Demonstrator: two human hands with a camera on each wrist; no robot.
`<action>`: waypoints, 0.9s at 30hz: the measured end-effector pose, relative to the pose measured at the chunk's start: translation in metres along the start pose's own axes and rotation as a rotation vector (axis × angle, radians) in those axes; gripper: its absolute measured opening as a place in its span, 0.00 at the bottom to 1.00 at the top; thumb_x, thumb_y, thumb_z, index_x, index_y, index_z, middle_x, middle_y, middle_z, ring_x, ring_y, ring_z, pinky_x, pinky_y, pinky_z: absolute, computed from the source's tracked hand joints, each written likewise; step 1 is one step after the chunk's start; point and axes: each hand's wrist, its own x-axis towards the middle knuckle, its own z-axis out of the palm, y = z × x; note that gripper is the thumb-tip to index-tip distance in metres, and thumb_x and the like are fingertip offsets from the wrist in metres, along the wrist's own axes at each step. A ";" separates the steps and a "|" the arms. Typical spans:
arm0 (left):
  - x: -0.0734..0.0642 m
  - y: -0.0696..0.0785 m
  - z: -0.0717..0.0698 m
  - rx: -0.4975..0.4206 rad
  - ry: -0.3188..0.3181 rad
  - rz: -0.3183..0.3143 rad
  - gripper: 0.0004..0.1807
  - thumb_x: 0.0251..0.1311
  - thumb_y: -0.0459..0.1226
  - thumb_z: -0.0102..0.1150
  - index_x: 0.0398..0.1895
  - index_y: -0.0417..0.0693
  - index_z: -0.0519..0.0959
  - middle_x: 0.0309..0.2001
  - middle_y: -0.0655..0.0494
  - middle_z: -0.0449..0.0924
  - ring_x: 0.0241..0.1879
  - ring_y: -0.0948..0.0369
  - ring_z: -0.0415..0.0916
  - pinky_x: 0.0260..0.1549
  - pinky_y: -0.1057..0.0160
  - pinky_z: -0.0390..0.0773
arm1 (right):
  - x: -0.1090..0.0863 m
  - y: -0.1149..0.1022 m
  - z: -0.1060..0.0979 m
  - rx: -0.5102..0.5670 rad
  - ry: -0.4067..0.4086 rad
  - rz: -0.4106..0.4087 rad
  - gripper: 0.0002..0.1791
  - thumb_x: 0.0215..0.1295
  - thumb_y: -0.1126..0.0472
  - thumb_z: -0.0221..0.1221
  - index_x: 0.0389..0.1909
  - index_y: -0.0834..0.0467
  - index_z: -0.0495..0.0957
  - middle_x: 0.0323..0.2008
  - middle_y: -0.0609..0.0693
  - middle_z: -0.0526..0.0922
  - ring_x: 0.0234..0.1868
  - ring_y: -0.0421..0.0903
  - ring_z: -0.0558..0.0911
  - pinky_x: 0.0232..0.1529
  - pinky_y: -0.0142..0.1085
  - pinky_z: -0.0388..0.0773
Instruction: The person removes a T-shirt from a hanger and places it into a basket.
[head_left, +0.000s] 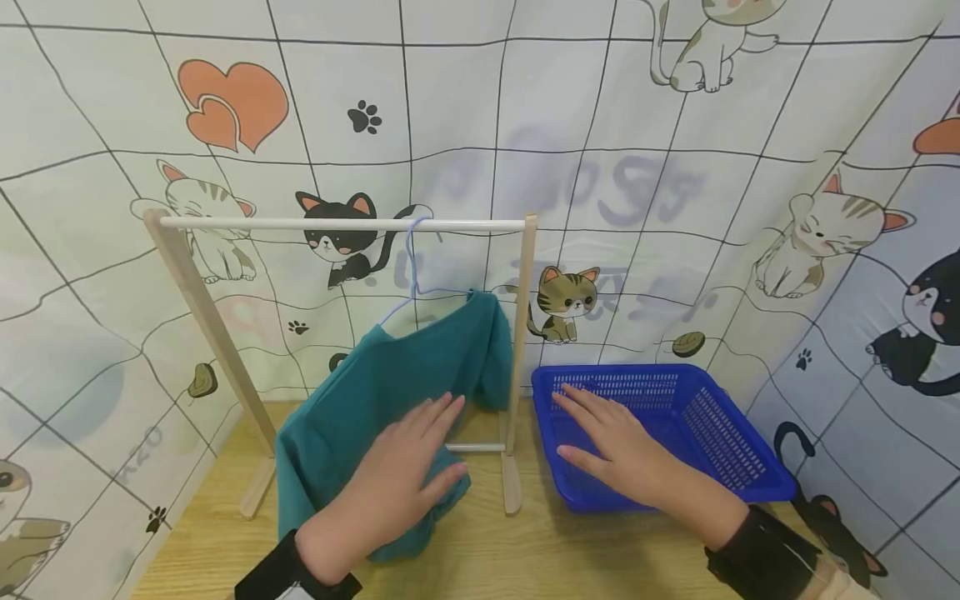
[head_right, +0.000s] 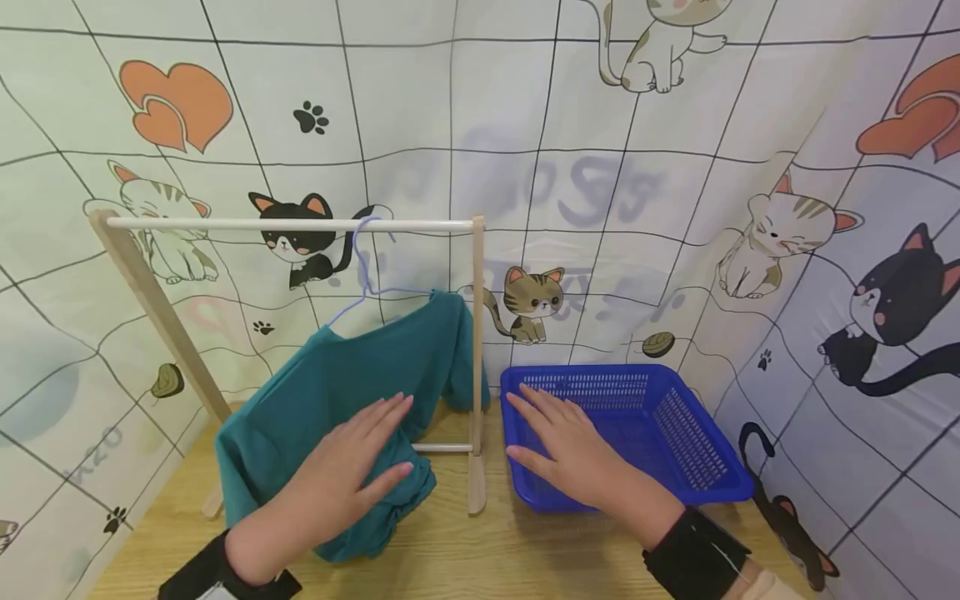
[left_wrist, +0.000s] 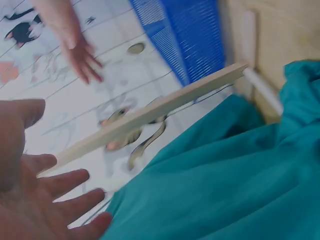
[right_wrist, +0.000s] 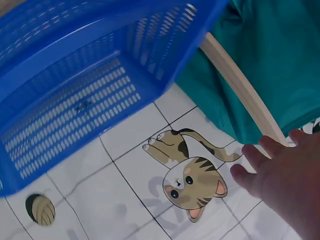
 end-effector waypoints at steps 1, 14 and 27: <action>0.000 -0.001 -0.004 0.006 0.064 0.011 0.38 0.64 0.55 0.52 0.74 0.58 0.53 0.71 0.54 0.59 0.70 0.51 0.56 0.60 0.44 0.67 | 0.004 0.000 0.001 0.047 0.006 0.004 0.37 0.68 0.38 0.48 0.74 0.45 0.49 0.74 0.49 0.51 0.73 0.57 0.53 0.66 0.63 0.51; -0.010 -0.023 -0.057 0.177 0.670 -0.085 0.30 0.57 0.35 0.59 0.64 0.43 0.69 0.59 0.41 0.71 0.59 0.41 0.67 0.52 0.41 0.70 | 0.074 0.001 0.024 0.783 0.207 0.200 0.34 0.74 0.49 0.45 0.73 0.56 0.45 0.71 0.59 0.53 0.68 0.60 0.61 0.64 0.59 0.61; -0.016 -0.035 -0.056 0.058 0.554 -0.340 0.14 0.69 0.32 0.47 0.54 0.41 0.77 0.37 0.47 0.72 0.35 0.52 0.71 0.28 0.55 0.75 | 0.117 -0.027 0.035 1.079 0.407 0.325 0.30 0.74 0.46 0.43 0.72 0.52 0.53 0.70 0.53 0.57 0.72 0.53 0.56 0.70 0.53 0.53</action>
